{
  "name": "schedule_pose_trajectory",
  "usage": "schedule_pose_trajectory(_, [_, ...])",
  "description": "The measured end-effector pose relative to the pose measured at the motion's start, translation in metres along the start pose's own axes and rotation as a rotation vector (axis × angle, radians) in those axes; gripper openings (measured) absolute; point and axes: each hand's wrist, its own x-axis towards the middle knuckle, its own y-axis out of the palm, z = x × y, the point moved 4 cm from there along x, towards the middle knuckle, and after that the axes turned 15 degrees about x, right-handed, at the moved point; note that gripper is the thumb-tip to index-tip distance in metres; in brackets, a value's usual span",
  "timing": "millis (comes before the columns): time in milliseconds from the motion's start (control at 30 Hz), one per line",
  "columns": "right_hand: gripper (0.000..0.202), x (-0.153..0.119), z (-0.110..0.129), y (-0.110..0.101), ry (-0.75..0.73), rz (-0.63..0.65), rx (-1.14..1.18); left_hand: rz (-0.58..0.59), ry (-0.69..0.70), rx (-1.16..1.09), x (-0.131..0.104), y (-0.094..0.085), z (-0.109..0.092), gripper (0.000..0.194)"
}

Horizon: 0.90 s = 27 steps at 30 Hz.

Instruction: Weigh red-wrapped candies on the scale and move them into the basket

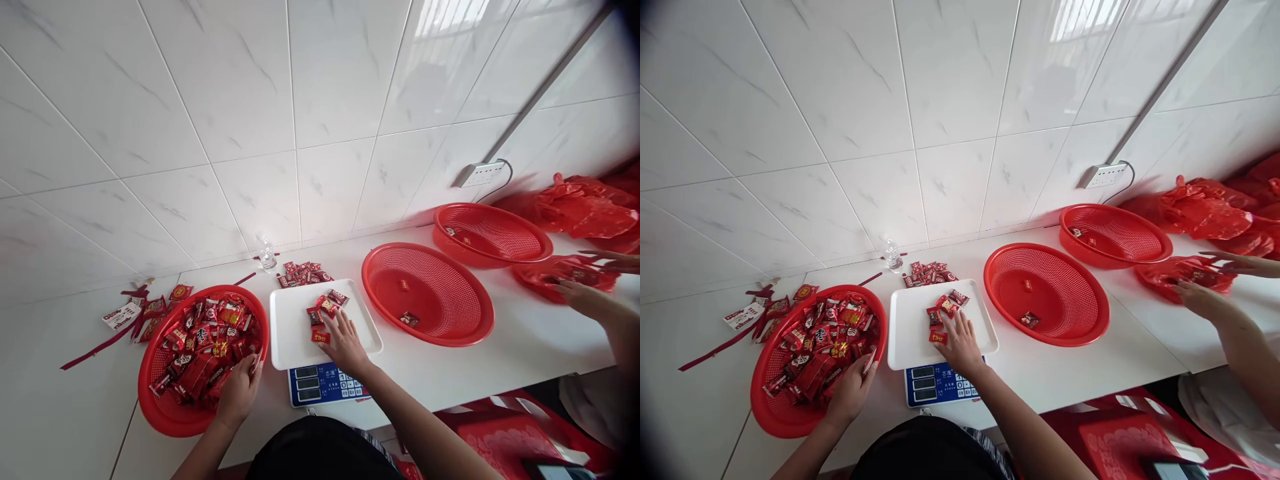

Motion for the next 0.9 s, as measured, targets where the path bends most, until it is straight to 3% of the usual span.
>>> schedule_pose_trajectory(167, [0.066, 0.022, 0.022, 0.017, -0.005, 0.143, -0.101, 0.005, -0.013, -0.002, 0.000, 0.000, -0.001, 0.039])
schedule_pose_trajectory(300, [0.054, 0.038, 0.022, 0.017, -0.101, 0.159, -0.145, 0.005, -0.017, -0.009, -0.001, -0.001, 0.000, 0.041])
schedule_pose_trajectory(433, [0.035, 0.042, 0.022, 0.011, -0.210, 0.127, -0.144, 0.017, -0.013, -0.012, -0.002, -0.002, -0.001, 0.041])
schedule_pose_trajectory(567, [0.030, 0.045, 0.022, 0.003, -0.304, 0.082, -0.084, 0.015, -0.038, -0.011, -0.002, -0.002, -0.001, 0.040])
schedule_pose_trajectory(733, [0.029, 0.048, 0.017, -0.005, -0.296, 0.033, -0.007, 0.035, -0.033, -0.015, -0.001, -0.002, -0.003, 0.041])
schedule_pose_trajectory(900, [0.035, 0.044, 0.008, -0.021, -0.193, -0.102, 0.099, 0.031, -0.028, -0.019, -0.002, -0.004, -0.004, 0.043])
